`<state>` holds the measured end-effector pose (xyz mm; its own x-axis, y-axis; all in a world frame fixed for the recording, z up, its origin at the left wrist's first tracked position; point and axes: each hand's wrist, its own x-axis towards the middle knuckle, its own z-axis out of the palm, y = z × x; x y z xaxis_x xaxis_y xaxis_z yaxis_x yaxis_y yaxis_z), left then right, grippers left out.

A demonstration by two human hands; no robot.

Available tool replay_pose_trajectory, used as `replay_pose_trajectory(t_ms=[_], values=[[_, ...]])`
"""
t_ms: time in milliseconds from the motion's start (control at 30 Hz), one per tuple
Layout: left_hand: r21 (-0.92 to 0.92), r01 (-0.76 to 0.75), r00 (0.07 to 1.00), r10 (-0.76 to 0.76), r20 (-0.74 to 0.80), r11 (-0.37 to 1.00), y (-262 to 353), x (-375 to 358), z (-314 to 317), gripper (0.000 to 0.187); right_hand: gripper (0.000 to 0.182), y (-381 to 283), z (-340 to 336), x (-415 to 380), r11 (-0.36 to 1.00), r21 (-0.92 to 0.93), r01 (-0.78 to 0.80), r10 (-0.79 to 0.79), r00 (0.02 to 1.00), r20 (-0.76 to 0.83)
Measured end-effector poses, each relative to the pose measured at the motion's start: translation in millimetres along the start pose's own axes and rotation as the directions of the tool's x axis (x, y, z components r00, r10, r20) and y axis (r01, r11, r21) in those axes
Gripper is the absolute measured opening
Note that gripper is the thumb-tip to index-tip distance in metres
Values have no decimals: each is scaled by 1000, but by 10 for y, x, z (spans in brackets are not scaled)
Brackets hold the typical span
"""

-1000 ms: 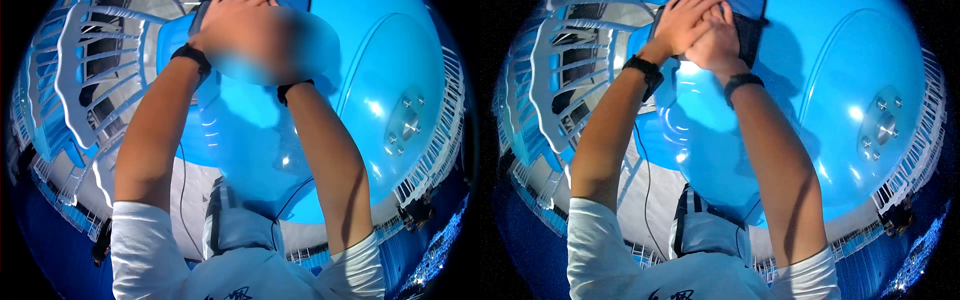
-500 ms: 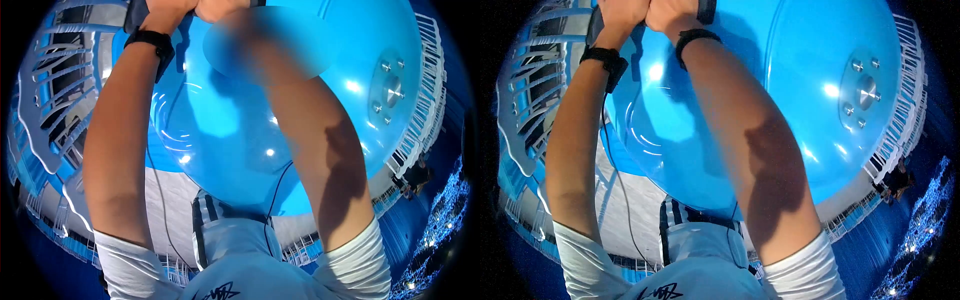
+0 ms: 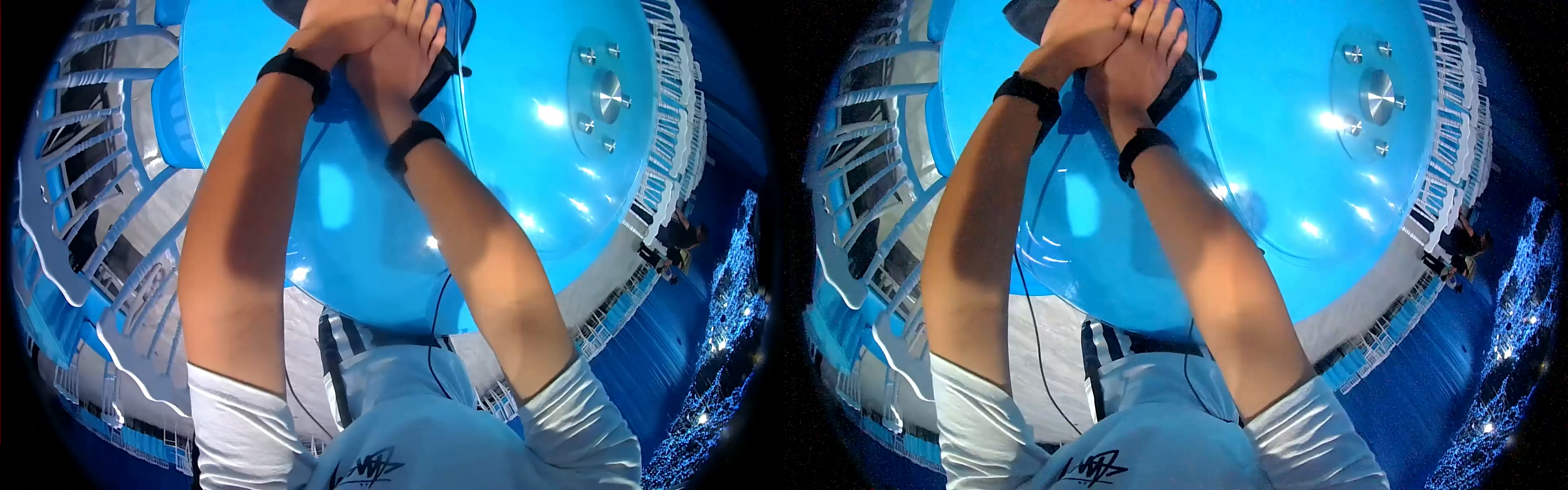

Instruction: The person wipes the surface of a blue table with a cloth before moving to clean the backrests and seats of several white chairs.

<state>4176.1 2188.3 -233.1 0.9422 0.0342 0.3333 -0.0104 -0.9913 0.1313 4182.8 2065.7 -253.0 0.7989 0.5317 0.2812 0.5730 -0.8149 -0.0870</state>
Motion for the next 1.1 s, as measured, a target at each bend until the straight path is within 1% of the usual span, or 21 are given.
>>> replay_pose_trajectory(t_ms=[33, 67, 133, 167, 200, 267, 333, 400, 433, 467, 500, 533, 567, 633, 667, 733, 767, 867, 967, 1000, 1100], values=[[-34, -18, 1000, 18, -5, 999, 77, -8, -18, 55, 79, 29, -84, -89, 999, 29, -33, 33, 999, 14], [-67, -41, 999, 40, -9, 997, 149, -16, -43, 55, 66, 52, -165, -156, 1000, 4, -6, 7, 987, -162], [-123, -63, 998, 61, -25, 990, 277, -39, -33, 54, 77, 139, -169, -290, 1000, 2, -14, 14, 985, -171], [-142, -78, 997, 76, -24, 987, 331, -71, -27, 54, 83, 184, -153, -396, 1000, 3, -15, 15, 985, -172], [-164, -92, 996, 90, -24, 982, 398, -96, -48, 55, 84, 218, -164, -467, 992, 117, -42, 55, 993, -108], [-217, -99, 995, 99, -10, 971, 578, -161, -96, 55, 84, 328, -236, -661, 988, 143, -64, 73, 995, -63], [-240, -93, 993, 108, 49, 966, 768, -235, -131, 54, 86, 392, -358, -852, 976, 193, -97, 107, 993, -44], [-269, -94, 983, 132, 125, 959, 928, -328, -173, 52, 95, 443, -412, -1040, 981, 151, -124, 132, 990, -43], [-259, -101, 987, 130, 98, 961, 1003, -385, -158, 52, 99, 486, -449, -1115, 983, 124, -138, 144, 989, -42], [-256, -107, 989, 129, 71, 961, 1099, -471, -139, 52, 98, 496, -463, -1214, 971, 128, -200, 200, 980, 14], [-260, -117, 990, 132, 43, 959, 1198, -545, -121, 52, 97, 480, -531, -1321, 972, 101, -211, 211, 977, 8], [-267, -119, 981, 155, 117, 956, 1217, -579, -218, 53, 96, 458, -560, -1393, 974, 78, -213, 214, 977, -6], [-244, -120, 980, 154, 125, 962, 1257, -582, -228, 54, 95, 443, -573, -1441, 977, 63, -206, 207, 978, -18], [-197, -118, 974, 153, 170, 973, 1349, -705, -223, 56, 92, 435, -623, -1586, 978, 88, -191, 195, 980, -31], [-193, -80, 965, 125, 229, 978, 1395, -752, -179, 58, 91, 431, -634, -1635, 976, 101, -193, 196, 980, -27], [-217, -68, 968, 117, 220, 974, 1421, -838, -218, 59, 91, 415, -636, -1722, 970, 147, -191, 199, 979, -44], [-231, -64, 969, 115, 217, 971, 1458, -871, -233, 59, 91, 429, -639, -1759, 973, 141, -183, 191, 981, -41], [-125, -73, 954, 105, 279, 989, 1645, -1011, -291, 60, 90, 483, -740, -1970, 972, 148, -182, 182, 983, 14], [-224, -5, 975, 55, 216, 975, 1815, -1134, -360, 62, 91, 591, -870, -2133, 945, 256, -201, 202, 979, 25], [-203, 24, 962, 32, 270, 979, 1919, -1162, -398, 63, 89, 640, -906, -2197, 946, 271, -176, 187, 982, -14], [-56, -60, 989, 67, 131, 997, 2089, -1408, -135, 59, 83, 929, -1008, -2423, 974, 216, -70, 69, 998, 15]])
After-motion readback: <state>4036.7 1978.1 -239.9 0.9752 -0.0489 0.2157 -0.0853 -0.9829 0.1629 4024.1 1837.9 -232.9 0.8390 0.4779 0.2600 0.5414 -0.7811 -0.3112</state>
